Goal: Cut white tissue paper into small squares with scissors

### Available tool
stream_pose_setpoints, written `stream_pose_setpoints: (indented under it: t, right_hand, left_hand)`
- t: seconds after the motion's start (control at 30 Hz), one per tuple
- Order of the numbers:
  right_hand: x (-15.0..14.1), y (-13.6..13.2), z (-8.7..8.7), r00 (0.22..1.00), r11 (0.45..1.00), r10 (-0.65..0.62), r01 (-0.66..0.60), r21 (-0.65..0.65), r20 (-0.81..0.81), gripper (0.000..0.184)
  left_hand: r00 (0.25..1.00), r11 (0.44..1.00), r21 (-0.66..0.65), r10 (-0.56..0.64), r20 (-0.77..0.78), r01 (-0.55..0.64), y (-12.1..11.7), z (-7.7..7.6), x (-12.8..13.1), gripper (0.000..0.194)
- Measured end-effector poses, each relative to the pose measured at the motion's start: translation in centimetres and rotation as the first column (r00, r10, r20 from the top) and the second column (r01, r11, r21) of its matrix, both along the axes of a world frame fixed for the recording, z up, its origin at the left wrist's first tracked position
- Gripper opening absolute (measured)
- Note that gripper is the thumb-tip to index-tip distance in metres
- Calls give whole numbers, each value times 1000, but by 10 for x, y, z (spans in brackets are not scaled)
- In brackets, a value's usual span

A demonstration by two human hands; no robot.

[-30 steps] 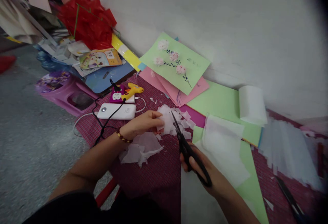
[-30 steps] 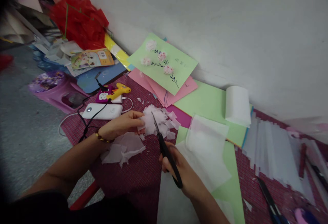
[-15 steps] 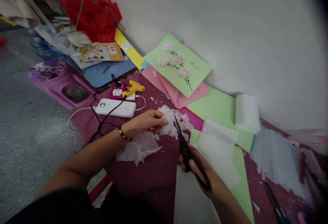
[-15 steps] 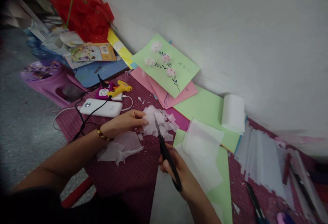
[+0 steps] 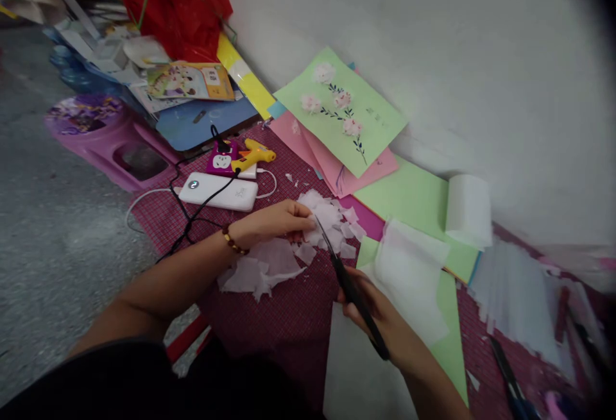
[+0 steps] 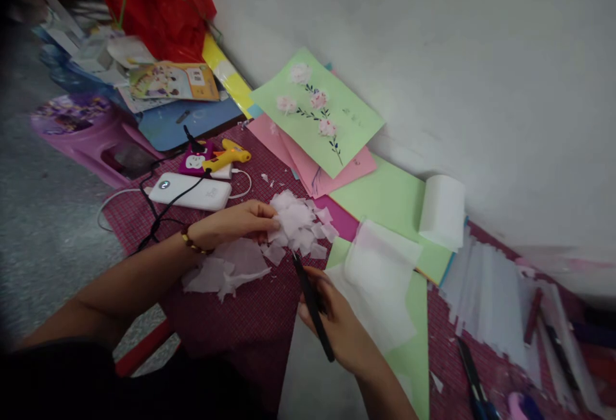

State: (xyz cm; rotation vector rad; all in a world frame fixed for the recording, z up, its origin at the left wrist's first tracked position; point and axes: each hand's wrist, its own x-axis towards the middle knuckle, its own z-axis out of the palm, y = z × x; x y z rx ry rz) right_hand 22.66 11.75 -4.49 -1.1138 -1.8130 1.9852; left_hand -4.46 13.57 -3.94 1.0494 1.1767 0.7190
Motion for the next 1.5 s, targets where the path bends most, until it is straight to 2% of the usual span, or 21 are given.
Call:
stream_pose_setpoints:
  t: [0.27, 0.4, 0.47, 0.53, 0.57, 0.63, 0.7, 0.77, 0.83, 0.93, 1.0, 1.1, 1.17, 1.23, 1.33, 1.43, 1.5]
  right_hand:
    - [-7, 6, 3, 991, 989, -31, 12, 145, 127, 45]
    - [-9, 8, 2, 986, 994, -52, 35, 107, 161, 42]
    - [-7, 10, 3, 990, 997, -38, 28, 72, 138, 48]
    - [-3, 10, 4, 998, 999, 13, -16, 48, 61, 54]
    - [-1, 10, 4, 999, 998, 44, -45, 32, 10, 54]
    - [3, 10, 5, 993, 997, 75, -78, -30, -93, 53]
    - [6, 8, 5, 984, 990, 47, -69, -125, -173, 55]
    - [6, 7, 5, 977, 976, -5, -42, -215, -214, 58]
    - [4, 6, 4, 972, 961, -39, -27, -274, -233, 59]
    - [1, 5, 3, 963, 943, -67, -24, -331, -262, 59]
    - [0, 4, 4, 954, 924, -92, -25, -381, -284, 58]
    - [1, 1, 6, 934, 867, -139, -46, -497, -328, 60]
    - [2, -2, 6, 919, 826, -160, -75, -558, -361, 63]
    - [2, -5, 6, 916, 810, -158, -93, -578, -369, 64]
    - [0, -11, 10, 927, 832, -123, -98, -546, -354, 64]
    - [1, -18, 14, 938, 879, -105, -67, -471, -331, 69]
    - [6, -24, 16, 940, 907, -101, -48, -419, -325, 72]
  left_hand:
    - [1000, 999, 29, -20, 2, 20, 1, -6, 3, 17]
    - [999, 998, 58, -38, 21, 36, 1, -8, 2, 20]
    - [999, 997, 70, -36, 20, 34, 2, -8, 1, 20]
    - [1000, 997, 71, -1, 7, 1, 2, -6, -1, 13]
    - [1000, 997, 71, 25, -6, -24, 2, -5, -2, 13]
    - [996, 992, 96, 81, -29, -78, 3, -3, -5, 33]
    - [991, 983, 141, 128, -32, -122, 4, -3, -7, 46]
    - [989, 973, 177, 150, -12, -146, 5, -3, -8, 46]
    - [990, 970, 199, 139, 6, -138, 5, -3, -8, 45]
    - [998, 972, 229, 52, 24, -56, 3, -2, -5, 51]
    - [998, 968, 245, 42, 50, -53, 3, -2, -3, 44]
    - [983, 947, 269, 153, 106, -176, 4, -3, -4, 12]
    - [967, 934, 272, 189, 172, -231, 4, -2, -4, 8]
    - [952, 941, 264, 136, 275, -211, 3, 2, -3, 21]
    - [914, 965, 251, -37, 403, -71, 1, 12, 5, 47]
    - [917, 963, 268, -138, 375, 35, -1, 18, 16, 40]
    - [952, 949, 313, -123, 279, 30, 0, 18, 19, 33]
